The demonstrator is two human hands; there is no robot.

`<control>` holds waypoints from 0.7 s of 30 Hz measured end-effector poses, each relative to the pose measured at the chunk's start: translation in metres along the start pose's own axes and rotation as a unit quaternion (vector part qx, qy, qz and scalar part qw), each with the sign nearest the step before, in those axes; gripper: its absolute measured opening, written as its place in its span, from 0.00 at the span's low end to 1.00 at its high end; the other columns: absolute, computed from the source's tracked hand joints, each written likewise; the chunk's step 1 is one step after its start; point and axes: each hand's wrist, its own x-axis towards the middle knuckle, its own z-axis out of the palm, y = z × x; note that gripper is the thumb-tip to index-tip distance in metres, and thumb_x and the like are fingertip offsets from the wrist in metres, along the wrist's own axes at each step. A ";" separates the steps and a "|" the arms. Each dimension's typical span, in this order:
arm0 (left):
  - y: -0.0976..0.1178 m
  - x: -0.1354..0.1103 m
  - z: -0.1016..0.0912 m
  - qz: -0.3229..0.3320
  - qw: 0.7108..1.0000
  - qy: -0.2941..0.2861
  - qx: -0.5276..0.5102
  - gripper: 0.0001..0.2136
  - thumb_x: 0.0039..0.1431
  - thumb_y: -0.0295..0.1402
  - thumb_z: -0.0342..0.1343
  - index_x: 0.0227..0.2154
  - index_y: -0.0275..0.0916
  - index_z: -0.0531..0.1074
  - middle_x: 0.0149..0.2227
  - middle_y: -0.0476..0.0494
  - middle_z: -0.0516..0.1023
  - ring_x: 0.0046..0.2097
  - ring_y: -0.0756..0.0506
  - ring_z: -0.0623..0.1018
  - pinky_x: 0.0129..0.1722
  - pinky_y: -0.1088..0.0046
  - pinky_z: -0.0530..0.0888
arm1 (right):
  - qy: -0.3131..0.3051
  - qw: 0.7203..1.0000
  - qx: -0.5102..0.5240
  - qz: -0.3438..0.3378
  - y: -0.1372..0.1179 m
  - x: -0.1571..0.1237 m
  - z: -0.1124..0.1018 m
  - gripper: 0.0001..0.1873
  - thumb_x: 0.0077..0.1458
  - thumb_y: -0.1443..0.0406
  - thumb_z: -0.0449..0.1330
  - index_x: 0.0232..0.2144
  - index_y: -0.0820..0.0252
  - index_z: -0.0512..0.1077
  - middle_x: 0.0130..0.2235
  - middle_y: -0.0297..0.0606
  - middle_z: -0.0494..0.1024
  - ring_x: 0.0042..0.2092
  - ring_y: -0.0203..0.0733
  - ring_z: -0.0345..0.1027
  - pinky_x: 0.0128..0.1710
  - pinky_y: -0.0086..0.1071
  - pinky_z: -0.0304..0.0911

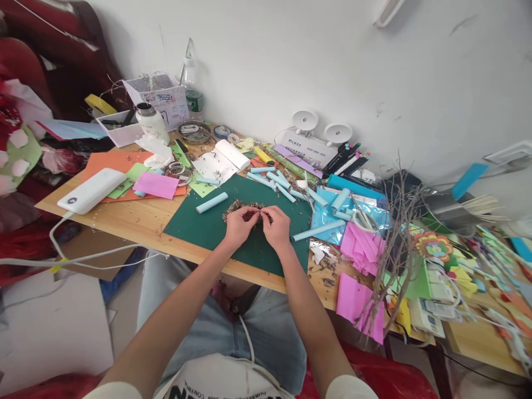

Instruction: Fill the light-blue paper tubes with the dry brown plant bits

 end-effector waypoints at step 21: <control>-0.006 0.004 -0.001 0.019 0.999 0.006 -0.030 0.12 0.52 0.37 0.62 0.38 0.38 0.80 0.42 0.40 0.82 0.42 0.43 0.81 0.46 0.63 0.78 | 0.035 0.962 0.193 0.188 0.003 0.003 0.006 0.11 0.49 0.57 0.64 0.28 0.59 0.78 0.31 0.38 0.80 0.33 0.42 0.73 0.36 0.35 0.71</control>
